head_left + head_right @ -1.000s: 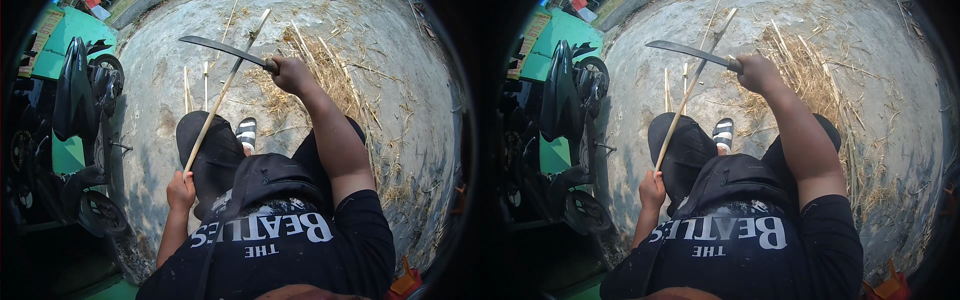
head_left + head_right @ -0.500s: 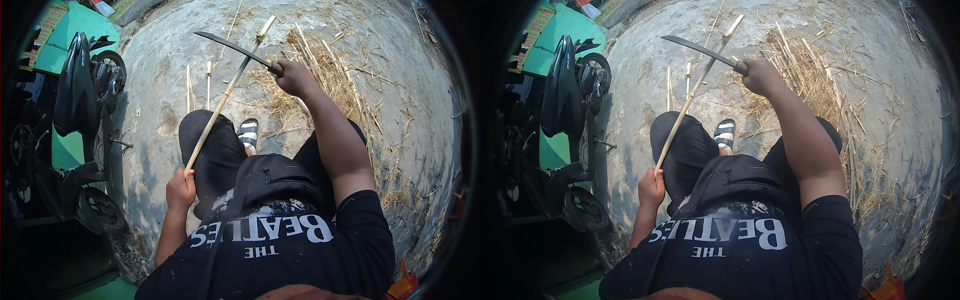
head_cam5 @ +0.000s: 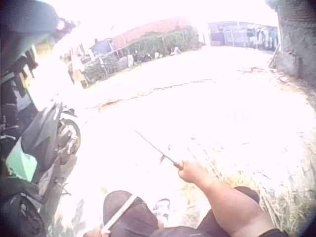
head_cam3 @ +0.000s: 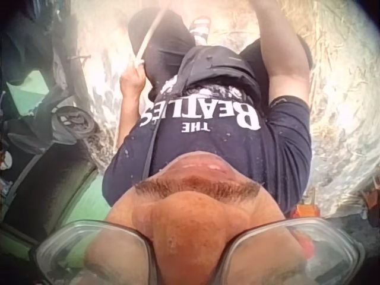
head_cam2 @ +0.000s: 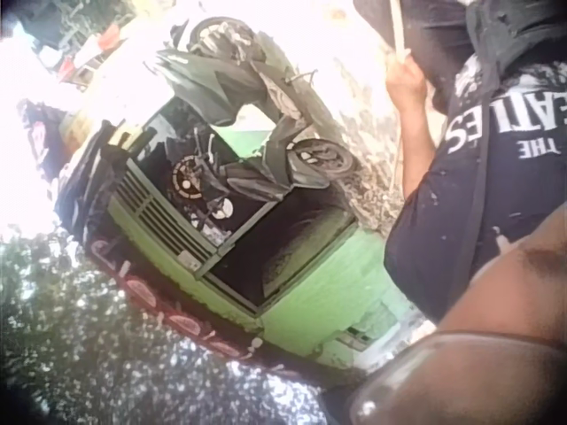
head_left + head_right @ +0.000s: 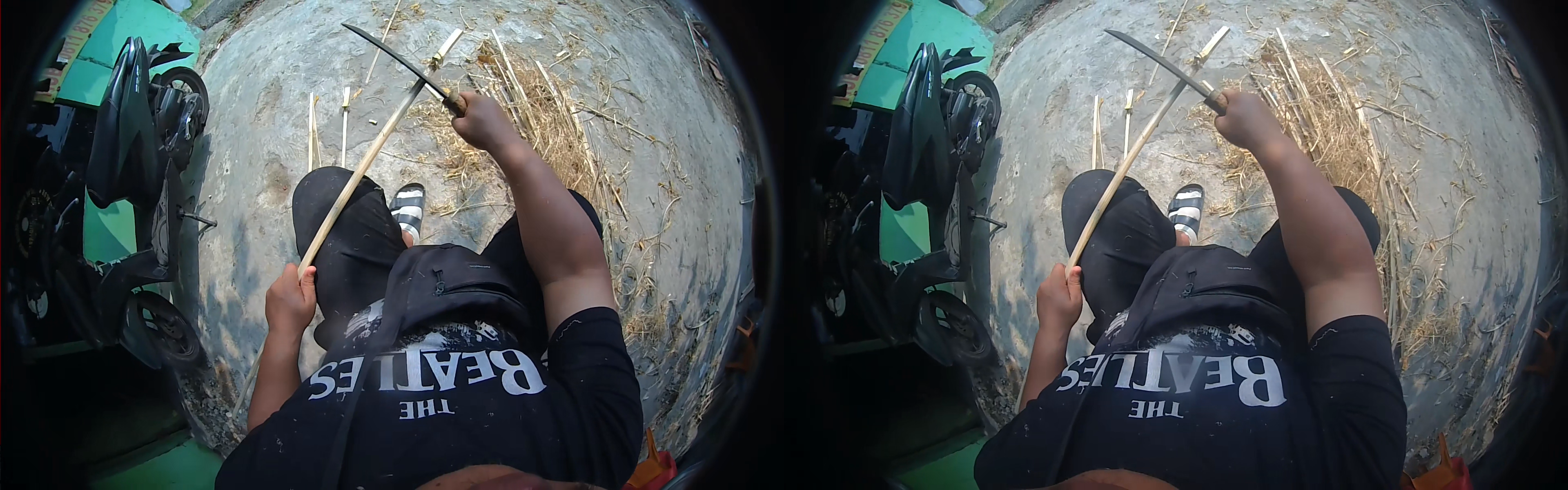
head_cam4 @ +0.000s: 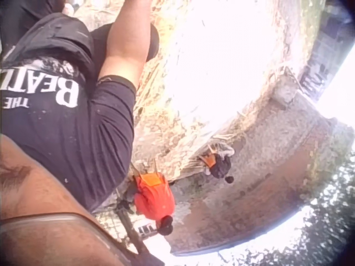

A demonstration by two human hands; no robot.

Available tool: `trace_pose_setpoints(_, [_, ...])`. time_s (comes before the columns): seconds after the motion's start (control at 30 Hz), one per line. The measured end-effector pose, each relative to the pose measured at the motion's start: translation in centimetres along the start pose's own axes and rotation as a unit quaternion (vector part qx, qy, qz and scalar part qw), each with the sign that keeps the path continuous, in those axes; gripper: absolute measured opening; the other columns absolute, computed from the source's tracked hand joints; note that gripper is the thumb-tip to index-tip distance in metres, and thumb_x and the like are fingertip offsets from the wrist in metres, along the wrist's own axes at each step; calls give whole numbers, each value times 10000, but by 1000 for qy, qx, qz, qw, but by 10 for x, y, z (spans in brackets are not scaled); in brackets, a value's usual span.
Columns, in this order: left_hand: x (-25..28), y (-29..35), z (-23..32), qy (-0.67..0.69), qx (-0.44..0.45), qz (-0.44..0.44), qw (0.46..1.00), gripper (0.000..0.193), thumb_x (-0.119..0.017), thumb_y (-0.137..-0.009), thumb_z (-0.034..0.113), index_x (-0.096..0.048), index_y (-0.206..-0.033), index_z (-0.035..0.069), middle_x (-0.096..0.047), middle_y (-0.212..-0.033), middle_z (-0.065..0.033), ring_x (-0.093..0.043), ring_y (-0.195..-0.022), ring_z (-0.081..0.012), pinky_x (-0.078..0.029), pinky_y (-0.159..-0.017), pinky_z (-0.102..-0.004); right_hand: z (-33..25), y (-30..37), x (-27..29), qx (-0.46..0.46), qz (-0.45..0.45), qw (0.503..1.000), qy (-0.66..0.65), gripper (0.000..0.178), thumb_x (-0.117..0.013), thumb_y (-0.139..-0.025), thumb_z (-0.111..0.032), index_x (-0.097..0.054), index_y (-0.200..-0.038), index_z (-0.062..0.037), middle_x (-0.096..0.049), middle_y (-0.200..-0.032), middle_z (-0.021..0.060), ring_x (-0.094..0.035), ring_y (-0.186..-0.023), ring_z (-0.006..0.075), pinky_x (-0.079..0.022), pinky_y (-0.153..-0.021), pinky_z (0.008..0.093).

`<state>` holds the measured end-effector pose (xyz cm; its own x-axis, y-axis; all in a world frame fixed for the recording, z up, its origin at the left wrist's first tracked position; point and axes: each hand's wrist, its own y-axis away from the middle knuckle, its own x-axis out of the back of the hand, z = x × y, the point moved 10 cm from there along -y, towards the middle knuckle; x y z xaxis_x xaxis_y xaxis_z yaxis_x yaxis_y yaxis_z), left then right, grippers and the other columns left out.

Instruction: The person holds a bamboo stick by hand and scrapes along its length using a knife.

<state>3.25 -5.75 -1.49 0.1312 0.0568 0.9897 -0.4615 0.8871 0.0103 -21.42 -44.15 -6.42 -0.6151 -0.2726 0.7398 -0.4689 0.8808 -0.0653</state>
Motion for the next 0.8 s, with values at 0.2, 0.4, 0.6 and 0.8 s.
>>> trace_pose_setpoints(0.2, [-2, 2, 6, 32, -8, 33, 999, 414, -562, -1044, 400, -514, -840, 43, -609, -676, -233, -613, -642, -497, -458, -554, -563, -88, 46, -37, 167, -94, 978, 87, 169, -656, -811, -157, -698, -966, -101, -712, -867, 168, -711, -884, 381, -568, -783, 496])
trace_pose_setpoints(0.4, [-3, -4, 10, 46, 13, 42, 998, 473, -525, -1060, 442, -532, -837, 25, -600, -676, -245, -611, -678, -500, -445, -582, -546, -73, 34, -45, 167, -61, 983, 48, 101, -671, -782, -139, -638, -871, -104, -676, -782, 173, -676, -782, 424, -534, -681, 527])
trace_pose_setpoints(0.6, [-12, 6, 0, 39, 20, 23, 999, 430, -550, -1047, 420, -512, -853, 38, -622, -719, -243, -616, -685, -509, -456, -582, -573, -103, 53, -49, 216, -109, 965, 98, 113, -660, -811, -162, -676, -915, -120, -712, -833, 161, -711, -843, 378, -561, -720, 510])
trace_pose_setpoints(0.8, [-8, 1, 8, 62, -1, 44, 997, 420, -553, -1049, 403, -506, -854, 34, -612, -707, -247, -613, -674, -505, -459, -577, -568, -79, 32, -24, 189, 1, 981, 37, 129, -667, -835, -190, -699, -939, -122, -710, -824, 176, -705, -809, 400, -556, -718, 514])
